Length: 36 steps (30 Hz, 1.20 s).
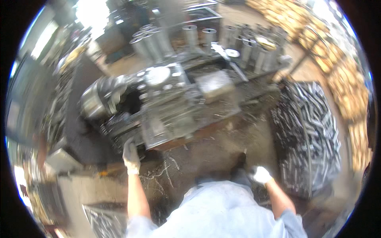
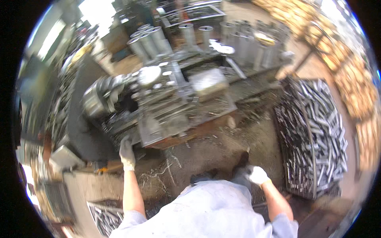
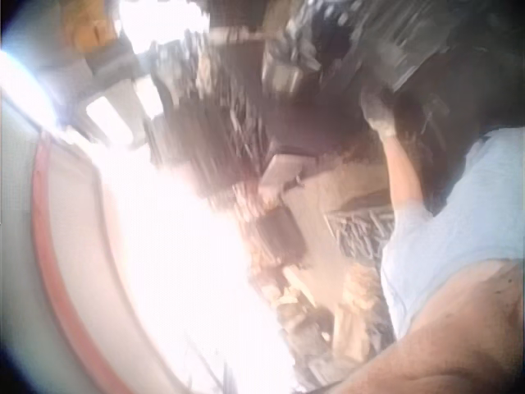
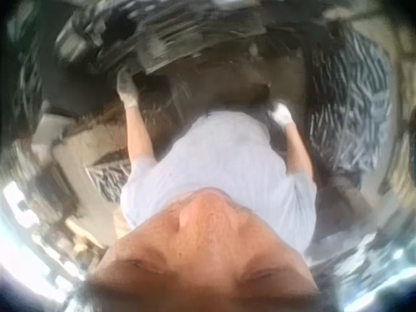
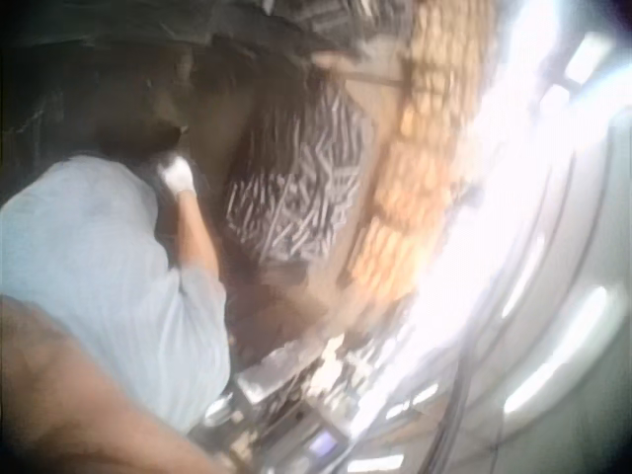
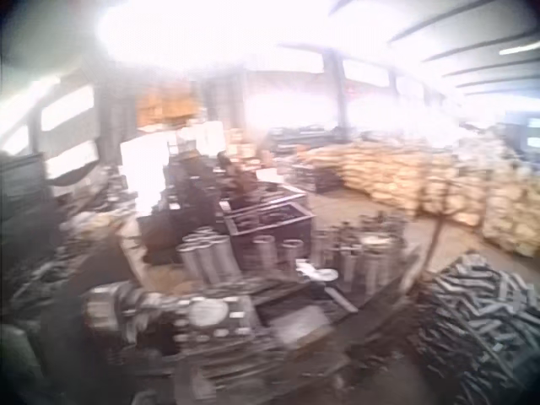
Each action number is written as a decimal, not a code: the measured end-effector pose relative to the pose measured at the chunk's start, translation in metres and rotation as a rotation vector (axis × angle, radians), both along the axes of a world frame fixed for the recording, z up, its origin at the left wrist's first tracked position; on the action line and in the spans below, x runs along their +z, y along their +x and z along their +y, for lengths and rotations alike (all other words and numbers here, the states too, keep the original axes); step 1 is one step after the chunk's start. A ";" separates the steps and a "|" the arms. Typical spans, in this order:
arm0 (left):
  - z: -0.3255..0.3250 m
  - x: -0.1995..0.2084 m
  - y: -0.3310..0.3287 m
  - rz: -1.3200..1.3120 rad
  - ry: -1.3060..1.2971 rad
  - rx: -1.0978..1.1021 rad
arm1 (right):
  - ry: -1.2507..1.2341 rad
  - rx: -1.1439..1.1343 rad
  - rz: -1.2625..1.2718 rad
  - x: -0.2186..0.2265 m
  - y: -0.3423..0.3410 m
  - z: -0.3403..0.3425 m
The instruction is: The person repeatedly picks up cylindrical metal tubes from a nearby bin, inserts them into a lathe chuck, and then removes them after a brief machine cycle. The person places the processed tubes into a collection bin. This cycle is repeated continuously throughout the clip.
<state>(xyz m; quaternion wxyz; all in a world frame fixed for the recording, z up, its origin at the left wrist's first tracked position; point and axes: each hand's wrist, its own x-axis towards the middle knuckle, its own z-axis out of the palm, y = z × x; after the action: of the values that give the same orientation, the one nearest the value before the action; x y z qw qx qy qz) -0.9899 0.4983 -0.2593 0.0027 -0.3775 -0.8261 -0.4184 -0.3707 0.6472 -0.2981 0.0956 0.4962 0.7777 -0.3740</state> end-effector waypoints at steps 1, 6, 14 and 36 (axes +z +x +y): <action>0.045 0.011 0.013 0.253 -0.013 -0.283 | 0.084 0.095 0.170 0.005 0.002 0.011; 0.159 0.022 -0.006 1.020 -1.260 -0.276 | 0.040 -0.011 0.032 0.027 0.054 0.065; 0.081 -0.134 0.176 0.426 -0.193 0.249 | 0.224 -0.767 0.314 -0.021 0.287 0.148; 0.543 -0.082 0.800 -0.369 -0.833 -1.085 | 0.642 -0.882 -0.065 -0.148 0.562 0.591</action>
<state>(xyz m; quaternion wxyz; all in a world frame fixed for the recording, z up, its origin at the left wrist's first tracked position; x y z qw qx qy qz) -0.1894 1.0408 -0.3413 -0.4909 -0.6285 -0.5996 -0.0671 0.1917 1.2387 -0.4465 -0.2026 0.7908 0.5676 -0.1066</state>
